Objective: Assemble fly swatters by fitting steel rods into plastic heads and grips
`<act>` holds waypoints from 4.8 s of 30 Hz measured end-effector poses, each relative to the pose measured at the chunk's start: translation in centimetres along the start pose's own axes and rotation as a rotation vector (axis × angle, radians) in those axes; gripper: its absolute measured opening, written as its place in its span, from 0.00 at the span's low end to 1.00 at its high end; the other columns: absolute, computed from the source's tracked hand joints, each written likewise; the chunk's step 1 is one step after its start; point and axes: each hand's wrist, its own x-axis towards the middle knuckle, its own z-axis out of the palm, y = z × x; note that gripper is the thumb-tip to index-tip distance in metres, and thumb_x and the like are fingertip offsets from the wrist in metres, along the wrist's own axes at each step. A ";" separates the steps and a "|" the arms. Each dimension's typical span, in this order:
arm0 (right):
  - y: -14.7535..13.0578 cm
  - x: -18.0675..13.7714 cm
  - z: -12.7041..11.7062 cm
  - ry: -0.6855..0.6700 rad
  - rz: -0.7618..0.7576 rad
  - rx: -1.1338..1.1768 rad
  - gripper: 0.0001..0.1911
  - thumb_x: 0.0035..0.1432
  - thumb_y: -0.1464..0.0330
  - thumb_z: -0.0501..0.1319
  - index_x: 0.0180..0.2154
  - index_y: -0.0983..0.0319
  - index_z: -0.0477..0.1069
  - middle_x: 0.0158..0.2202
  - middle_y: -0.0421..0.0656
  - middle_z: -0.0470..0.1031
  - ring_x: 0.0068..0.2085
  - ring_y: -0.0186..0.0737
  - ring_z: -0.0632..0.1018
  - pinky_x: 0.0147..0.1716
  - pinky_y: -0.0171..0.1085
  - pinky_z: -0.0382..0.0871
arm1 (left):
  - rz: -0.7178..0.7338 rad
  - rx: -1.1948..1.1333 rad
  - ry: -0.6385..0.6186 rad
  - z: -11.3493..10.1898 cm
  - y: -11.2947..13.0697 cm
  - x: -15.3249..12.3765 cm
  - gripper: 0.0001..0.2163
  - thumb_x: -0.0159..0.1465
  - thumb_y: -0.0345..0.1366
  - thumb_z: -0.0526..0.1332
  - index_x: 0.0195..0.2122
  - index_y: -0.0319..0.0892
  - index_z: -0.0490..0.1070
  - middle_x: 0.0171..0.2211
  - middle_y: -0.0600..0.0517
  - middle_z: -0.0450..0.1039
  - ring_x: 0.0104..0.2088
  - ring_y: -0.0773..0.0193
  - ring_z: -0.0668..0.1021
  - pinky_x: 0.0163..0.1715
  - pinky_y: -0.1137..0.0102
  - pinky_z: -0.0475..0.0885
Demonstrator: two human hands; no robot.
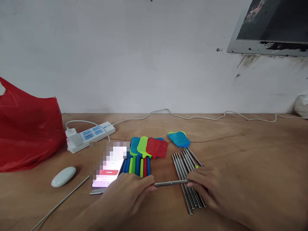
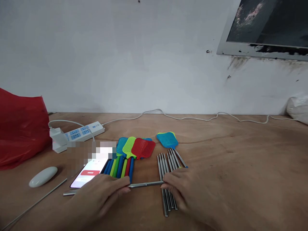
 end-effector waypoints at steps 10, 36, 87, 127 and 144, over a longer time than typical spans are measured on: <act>-0.1 -0.5 0.0 -0.070 0.046 0.060 0.17 0.73 0.68 0.48 0.30 0.59 0.64 0.23 0.37 0.71 0.24 0.35 0.71 0.25 0.36 0.59 | 0.018 -0.074 0.014 0.6 0.0 -0.3 0.21 0.77 0.45 0.40 0.36 0.46 0.68 0.28 0.53 0.75 0.28 0.60 0.77 0.26 0.71 0.62; -1.2 -0.2 0.4 0.067 -0.058 0.145 0.14 0.61 0.81 0.48 0.35 0.59 0.67 0.27 0.41 0.74 0.26 0.38 0.75 0.24 0.36 0.63 | 0.068 0.175 0.011 0.4 -0.1 -0.6 0.15 0.76 0.42 0.46 0.39 0.46 0.71 0.26 0.53 0.78 0.22 0.56 0.78 0.19 0.69 0.52; 5.6 7.3 6.7 0.004 -0.093 -0.187 0.16 0.65 0.74 0.56 0.53 0.65 0.73 0.50 0.50 0.80 0.50 0.49 0.79 0.50 0.49 0.72 | -0.048 -0.104 0.242 2.9 -1.2 0.4 0.14 0.72 0.38 0.47 0.28 0.45 0.61 0.20 0.55 0.68 0.21 0.61 0.71 0.22 0.67 0.48; 6.5 1.8 2.8 0.423 -0.017 0.041 0.14 0.65 0.77 0.56 0.42 0.56 0.77 0.39 0.43 0.83 0.41 0.44 0.80 0.44 0.46 0.72 | -0.120 -0.135 0.339 3.0 -1.5 0.5 0.18 0.73 0.41 0.46 0.27 0.44 0.65 0.19 0.55 0.67 0.19 0.63 0.71 0.20 0.69 0.53; 5.6 2.2 2.2 0.454 -0.025 0.309 0.14 0.64 0.79 0.57 0.41 0.57 0.77 0.36 0.43 0.81 0.39 0.43 0.80 0.42 0.45 0.75 | -0.125 -0.108 0.287 2.9 -1.6 0.6 0.19 0.74 0.42 0.45 0.29 0.44 0.67 0.21 0.53 0.70 0.21 0.61 0.72 0.22 0.68 0.52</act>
